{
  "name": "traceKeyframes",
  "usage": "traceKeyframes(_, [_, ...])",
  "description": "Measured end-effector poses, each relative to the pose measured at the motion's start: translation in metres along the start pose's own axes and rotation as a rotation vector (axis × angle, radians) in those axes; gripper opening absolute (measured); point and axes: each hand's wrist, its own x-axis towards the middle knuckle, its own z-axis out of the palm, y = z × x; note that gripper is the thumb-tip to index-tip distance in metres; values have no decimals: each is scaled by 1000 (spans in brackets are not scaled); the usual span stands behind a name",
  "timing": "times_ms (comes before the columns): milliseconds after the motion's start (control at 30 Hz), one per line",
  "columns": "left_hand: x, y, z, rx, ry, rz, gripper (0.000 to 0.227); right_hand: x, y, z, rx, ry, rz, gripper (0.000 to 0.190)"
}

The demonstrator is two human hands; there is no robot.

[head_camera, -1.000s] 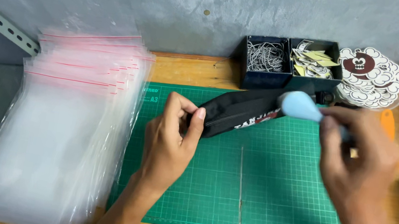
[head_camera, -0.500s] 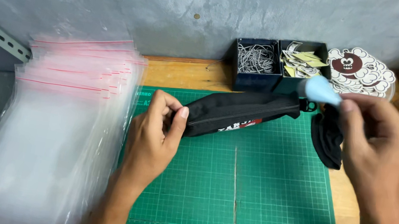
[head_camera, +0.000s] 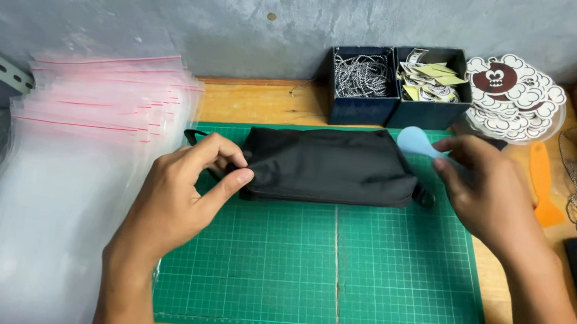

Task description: The person cleans a black crossbody bag with a light blue brush, then attaches and adjusts the shoulder strap. They secure a metal clasp and attach a decorative keychain to the bag's zipper pull.

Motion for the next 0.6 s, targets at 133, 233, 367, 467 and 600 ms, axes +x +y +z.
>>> traceKeyframes(133, [-2, -5, -3, 11, -37, -23, 16, 8, 12, 19, -66, -51, -66, 18])
traceKeyframes(233, [-3, -6, -4, 43, -66, -35, 18, 10, 18, 24, -202, -45, -123, 23])
traceKeyframes(367, [-2, -5, -5, 70, -80, -71, 17, -10, -15, -4, 13, 67, -443, 20])
traceKeyframes(467, [-1, -6, -5, 70, -88, -104, 16, -20, -25, -15, 143, -71, -603, 27])
traceKeyframes(600, [1, -5, -8, 82, -146, -196, 22, -17, -8, 2, 4, -185, -649, 32])
